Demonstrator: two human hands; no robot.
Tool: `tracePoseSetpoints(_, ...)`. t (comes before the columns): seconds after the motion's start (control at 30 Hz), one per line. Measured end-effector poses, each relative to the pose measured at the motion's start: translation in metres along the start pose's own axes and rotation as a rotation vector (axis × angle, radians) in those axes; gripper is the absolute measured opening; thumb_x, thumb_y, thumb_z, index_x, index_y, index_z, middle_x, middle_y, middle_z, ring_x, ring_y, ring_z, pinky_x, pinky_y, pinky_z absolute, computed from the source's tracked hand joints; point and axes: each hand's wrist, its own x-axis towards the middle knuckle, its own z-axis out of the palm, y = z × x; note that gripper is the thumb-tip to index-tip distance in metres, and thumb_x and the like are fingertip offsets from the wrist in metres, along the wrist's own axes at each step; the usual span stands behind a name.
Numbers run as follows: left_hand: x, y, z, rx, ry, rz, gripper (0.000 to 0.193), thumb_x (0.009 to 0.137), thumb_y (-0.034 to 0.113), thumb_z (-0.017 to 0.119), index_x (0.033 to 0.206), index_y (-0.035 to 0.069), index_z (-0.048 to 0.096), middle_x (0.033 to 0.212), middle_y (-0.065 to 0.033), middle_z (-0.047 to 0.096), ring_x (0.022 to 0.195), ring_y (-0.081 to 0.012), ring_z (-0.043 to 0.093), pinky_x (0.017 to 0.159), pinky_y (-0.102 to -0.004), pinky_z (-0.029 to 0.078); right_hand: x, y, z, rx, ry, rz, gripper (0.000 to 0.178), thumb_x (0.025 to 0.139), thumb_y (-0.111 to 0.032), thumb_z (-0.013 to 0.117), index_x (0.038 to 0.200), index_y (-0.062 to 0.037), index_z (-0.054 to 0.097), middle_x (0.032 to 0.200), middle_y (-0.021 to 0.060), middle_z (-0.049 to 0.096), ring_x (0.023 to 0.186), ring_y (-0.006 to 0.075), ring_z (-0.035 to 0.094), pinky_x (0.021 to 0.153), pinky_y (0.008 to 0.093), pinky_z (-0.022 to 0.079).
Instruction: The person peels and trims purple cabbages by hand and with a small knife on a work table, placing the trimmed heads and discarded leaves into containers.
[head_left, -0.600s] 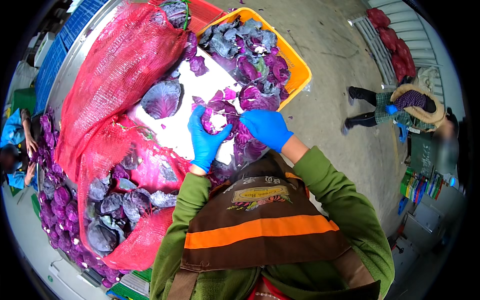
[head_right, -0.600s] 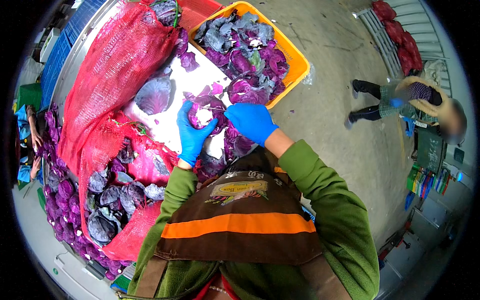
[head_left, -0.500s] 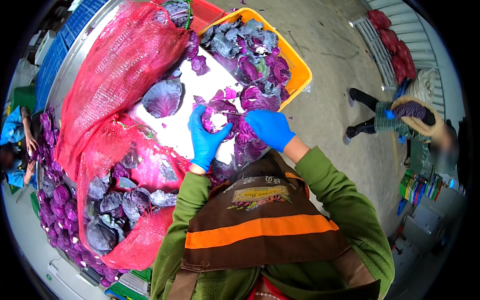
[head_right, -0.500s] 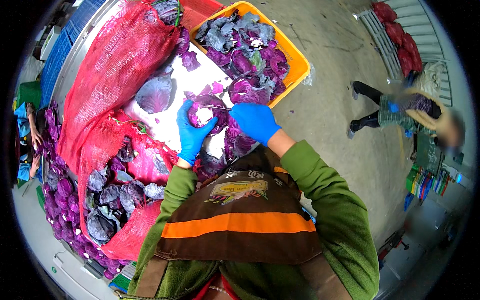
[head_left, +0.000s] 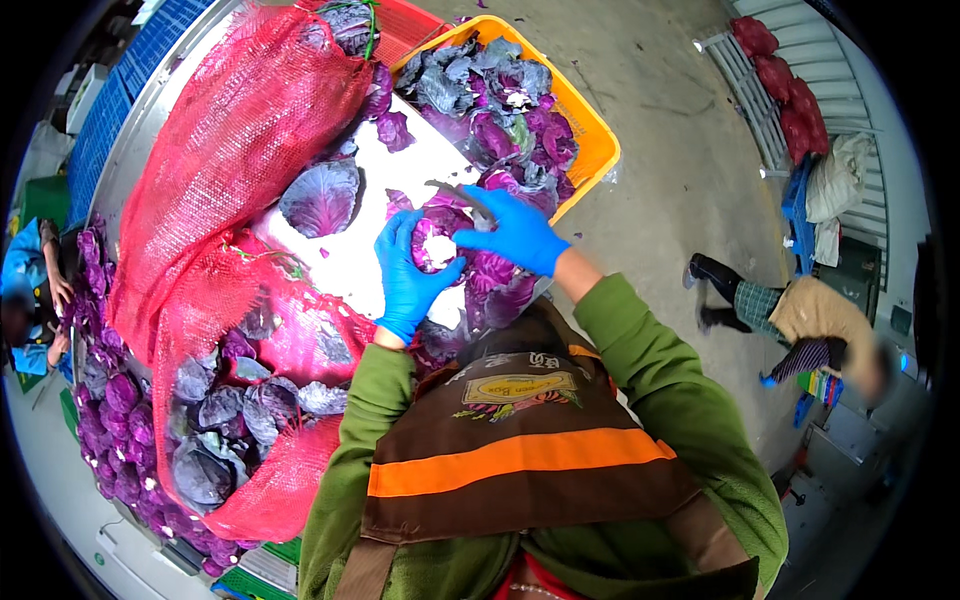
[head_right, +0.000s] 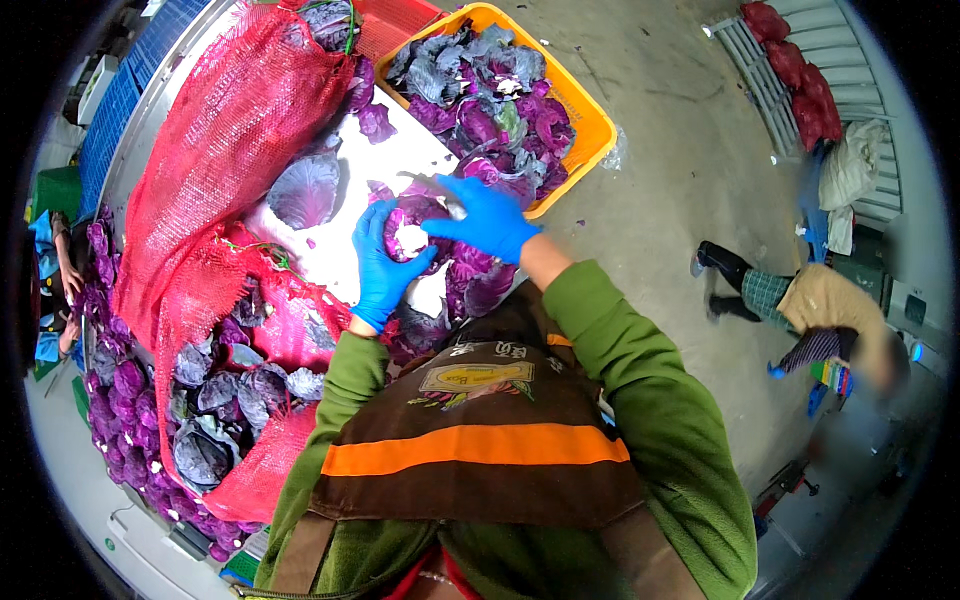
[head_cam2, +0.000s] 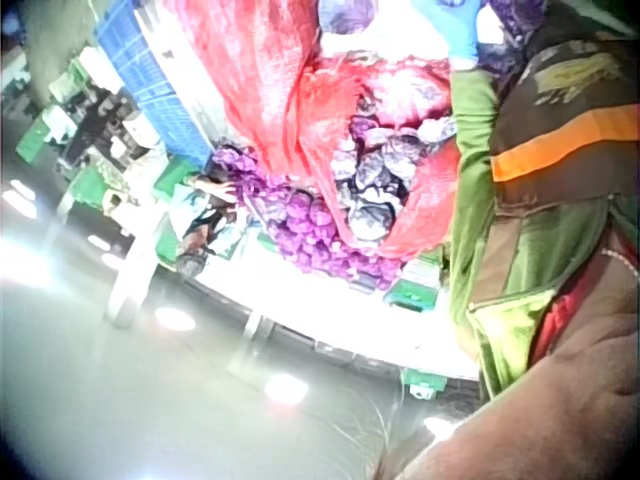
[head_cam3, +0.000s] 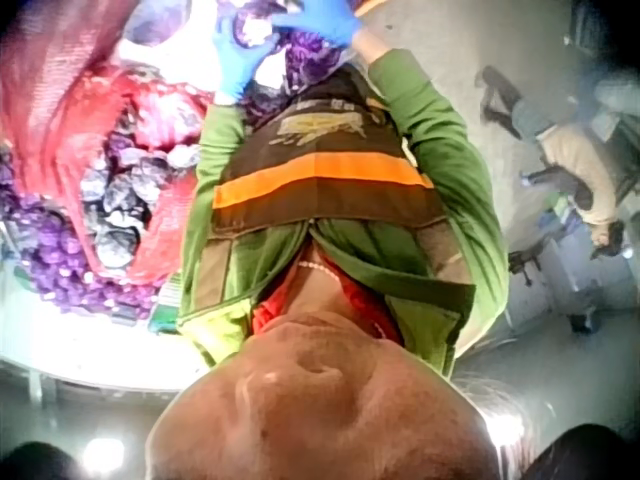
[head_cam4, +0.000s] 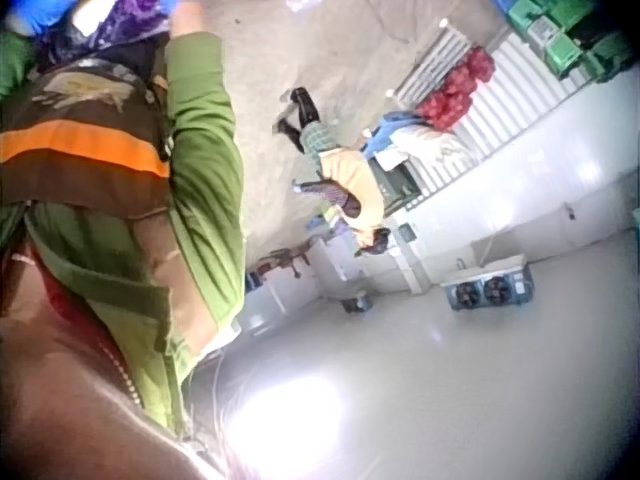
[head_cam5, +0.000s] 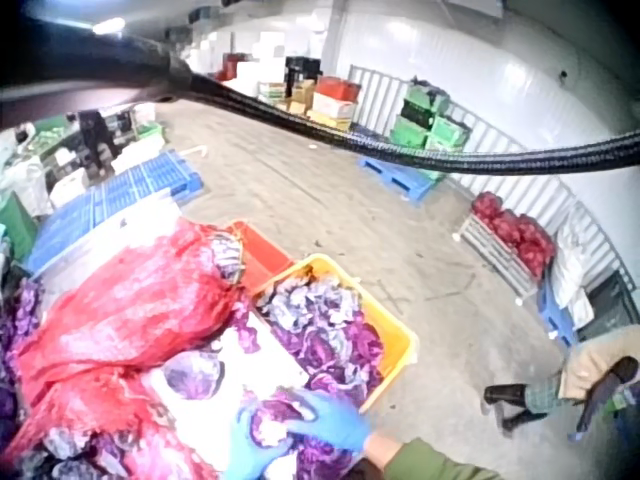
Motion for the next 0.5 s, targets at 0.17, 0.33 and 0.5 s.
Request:
tracePoseSetpoints(0.17,-0.002,-0.010,-0.006,-0.091,-0.035,-0.020,0.105,0.065,0.030,0.093,0.149,0.003,0.036,0.144,-0.0223,0.042,0.133,-0.0382,0.045,0.114,-0.0455,0.038,0.012,-0.002,0.005,-0.070,-0.148,-0.028,0.077,0.084,-0.062,0.070,0.143,-0.0138,0.056,0.134,0.0228,0.060,0.121,0.0382,0.060,0.101,0.0450,0.049)
tracePoseSetpoints(0.33,0.001,-0.006,0.000,-0.060,-0.008,-0.029,0.109,0.063,0.032,0.094,0.149,0.002,0.035,0.144,-0.0243,0.042,0.132,-0.0399,0.044,0.113,-0.0465,0.038,0.018,-0.009,0.004,-0.239,-0.047,-0.061,0.061,0.088,-0.056,0.067,0.130,-0.0122,0.065,0.104,0.0208,0.071,0.096,0.0378,0.069,0.083,0.0456,0.054)
tracePoseSetpoints(0.5,0.002,-0.007,0.007,-0.016,0.011,-0.023,0.104,0.065,0.030,0.094,0.147,-0.001,0.037,0.143,-0.0228,0.043,0.133,-0.0373,0.044,0.113,-0.0444,0.037,0.025,0.005,0.020,-0.167,0.140,0.159,0.049,0.089,-0.054,0.065,0.110,-0.0098,0.070,0.094,0.0181,0.073,0.085,0.0397,0.070,0.074,0.0487,0.055)
